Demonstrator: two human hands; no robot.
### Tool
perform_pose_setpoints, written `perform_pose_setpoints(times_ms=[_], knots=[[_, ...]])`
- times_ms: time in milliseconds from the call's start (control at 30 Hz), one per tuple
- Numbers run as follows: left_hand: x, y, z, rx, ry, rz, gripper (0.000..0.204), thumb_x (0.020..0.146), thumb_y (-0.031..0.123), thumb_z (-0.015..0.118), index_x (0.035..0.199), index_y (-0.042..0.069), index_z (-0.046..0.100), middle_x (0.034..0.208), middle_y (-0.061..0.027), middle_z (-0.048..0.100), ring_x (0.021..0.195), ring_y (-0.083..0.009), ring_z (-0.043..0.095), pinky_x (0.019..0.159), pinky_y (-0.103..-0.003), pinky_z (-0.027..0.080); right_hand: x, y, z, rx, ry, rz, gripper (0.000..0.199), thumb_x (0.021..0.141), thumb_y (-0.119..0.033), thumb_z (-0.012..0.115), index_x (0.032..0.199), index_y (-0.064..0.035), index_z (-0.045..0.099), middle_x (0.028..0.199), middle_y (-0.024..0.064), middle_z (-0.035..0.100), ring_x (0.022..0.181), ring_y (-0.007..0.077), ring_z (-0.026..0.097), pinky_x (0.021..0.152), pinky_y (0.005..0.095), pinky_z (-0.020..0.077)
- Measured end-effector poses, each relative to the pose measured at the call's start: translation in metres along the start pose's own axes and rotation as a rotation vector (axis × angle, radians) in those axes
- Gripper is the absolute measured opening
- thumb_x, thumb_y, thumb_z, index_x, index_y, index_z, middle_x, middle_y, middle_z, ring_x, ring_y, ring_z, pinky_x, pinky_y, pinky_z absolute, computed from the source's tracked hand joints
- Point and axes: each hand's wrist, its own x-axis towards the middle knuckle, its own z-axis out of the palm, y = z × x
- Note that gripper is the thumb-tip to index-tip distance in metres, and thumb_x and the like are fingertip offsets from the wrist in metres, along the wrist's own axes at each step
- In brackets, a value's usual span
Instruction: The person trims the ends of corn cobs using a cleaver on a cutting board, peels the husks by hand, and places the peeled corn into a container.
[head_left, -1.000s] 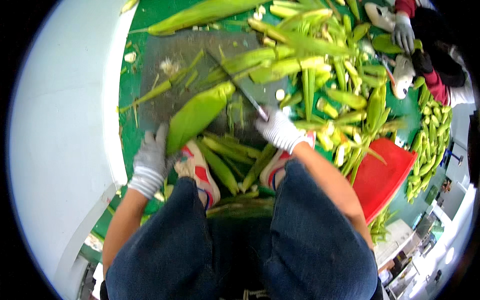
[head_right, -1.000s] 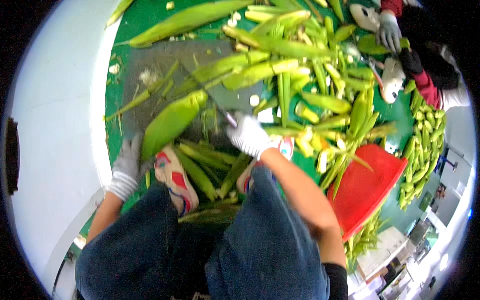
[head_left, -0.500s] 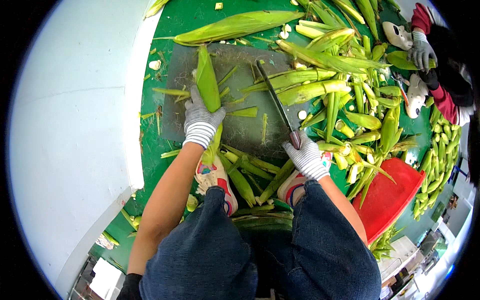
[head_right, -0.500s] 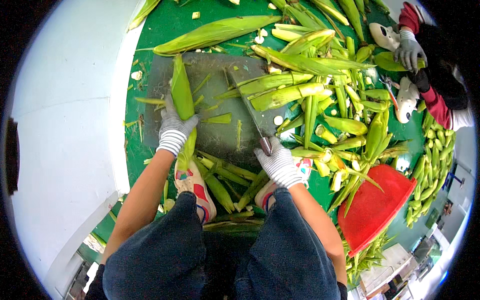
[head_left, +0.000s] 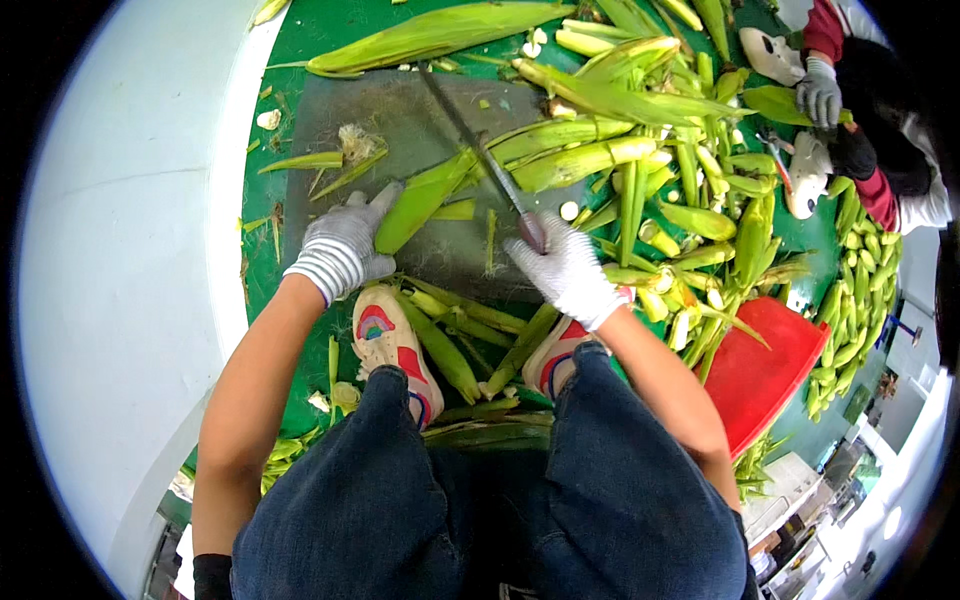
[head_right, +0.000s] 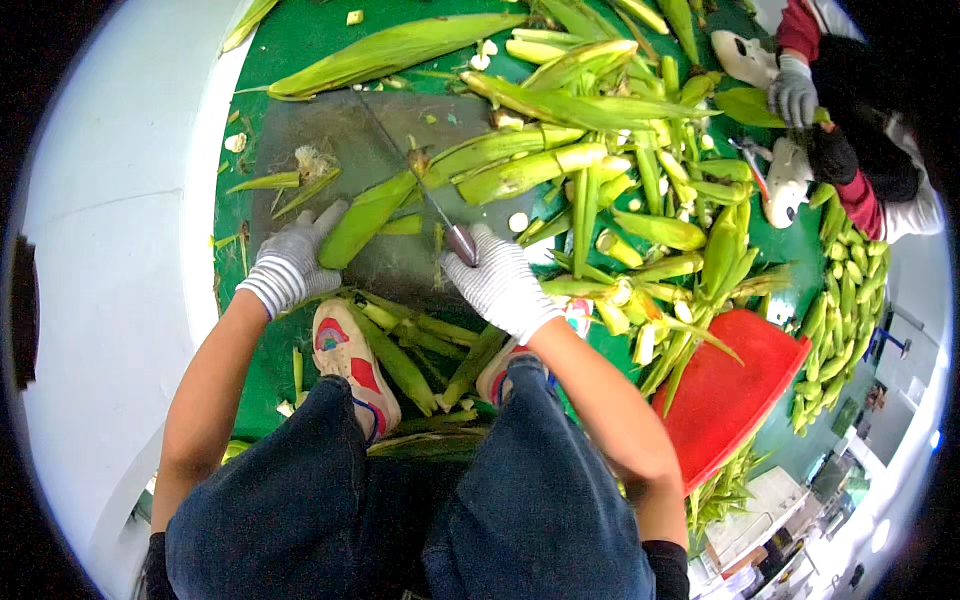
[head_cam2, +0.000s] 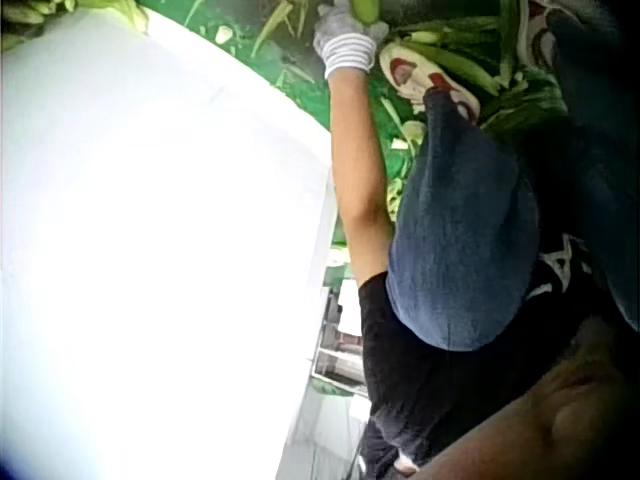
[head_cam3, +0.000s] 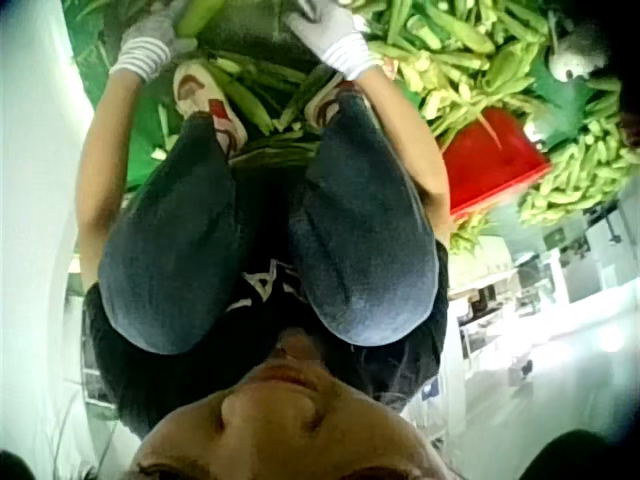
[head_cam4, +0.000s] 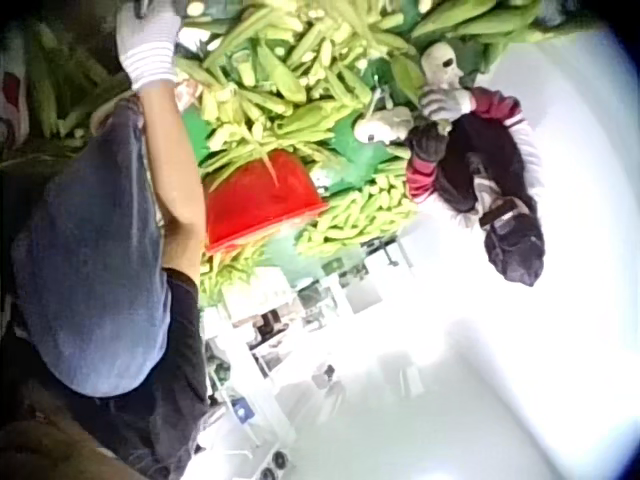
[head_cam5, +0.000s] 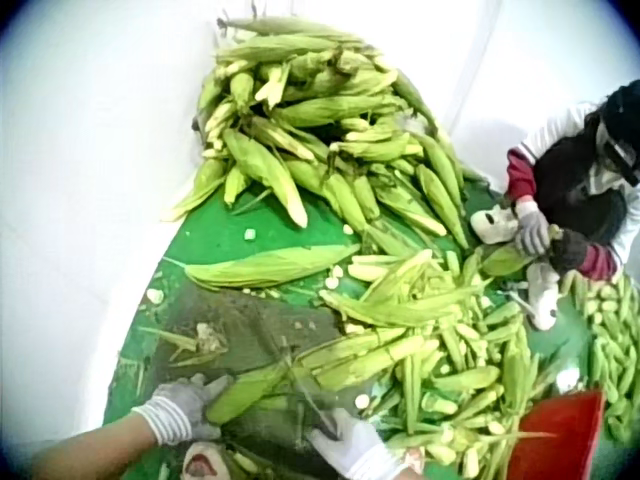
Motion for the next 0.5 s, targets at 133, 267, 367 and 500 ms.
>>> perform_pose_setpoints(times_ms=[133, 267, 367, 500], knots=[[-0.005, -0.02, 0.009, -0.041, 0.04, 0.007, 0.091, 0.064, 0.026, 0.074, 0.138, 0.024, 0.021, 0.127, -0.0218, 0.042, 0.11, -0.0368, 0.05, 0.092, -0.045, 0.042, -0.007, -0.07, -0.026, 0.071, 0.122, -0.2, 0.029, 0.078, -0.018, 0.063, 0.097, 0.0025, 0.054, 0.068, 0.0174, 0.062, 0.058, 0.0379, 0.06, 0.055, 0.0397, 0.0493], [-0.001, -0.023, 0.019, -0.139, 0.061, 0.016, 0.09, 0.062, 0.023, 0.073, 0.137, 0.023, 0.023, 0.128, -0.0217, 0.041, 0.109, -0.0379, 0.05, 0.092, -0.044, 0.043, 0.028, -0.005, 0.01, -0.278, -0.316, 0.237, 0.028, 0.077, -0.019, 0.057, 0.098, 0.0007, 0.056, 0.085, 0.0236, 0.061, 0.077, 0.0383, 0.06, 0.071, 0.0397, 0.0499], [-0.016, -0.032, 0.041, -0.266, 0.269, 0.137, 0.089, 0.059, 0.021, 0.075, 0.135, 0.016, 0.027, 0.126, -0.0213, 0.042, 0.115, -0.0373, 0.045, 0.097, -0.041, 0.039, -0.012, 0.014, -0.005, -0.059, -0.159, 0.215, 0.038, 0.077, -0.021, 0.059, 0.109, -0.0005, 0.055, 0.096, 0.0237, 0.061, 0.088, 0.0331, 0.06, 0.08, 0.0365, 0.0484], [-0.058, -0.032, 0.036, -0.579, 0.5, 0.174, 0.091, 0.057, 0.02, 0.077, 0.133, 0.006, 0.028, 0.125, -0.0213, 0.043, 0.117, -0.0362, 0.044, 0.1, -0.039, 0.038, -0.025, 0.022, -0.026, -0.287, 0.094, 0.161, 0.032, 0.08, -0.024, 0.061, 0.1, -0.0008, 0.054, 0.073, 0.016, 0.061, 0.066, 0.0295, 0.06, 0.065, 0.0372, 0.0492]])
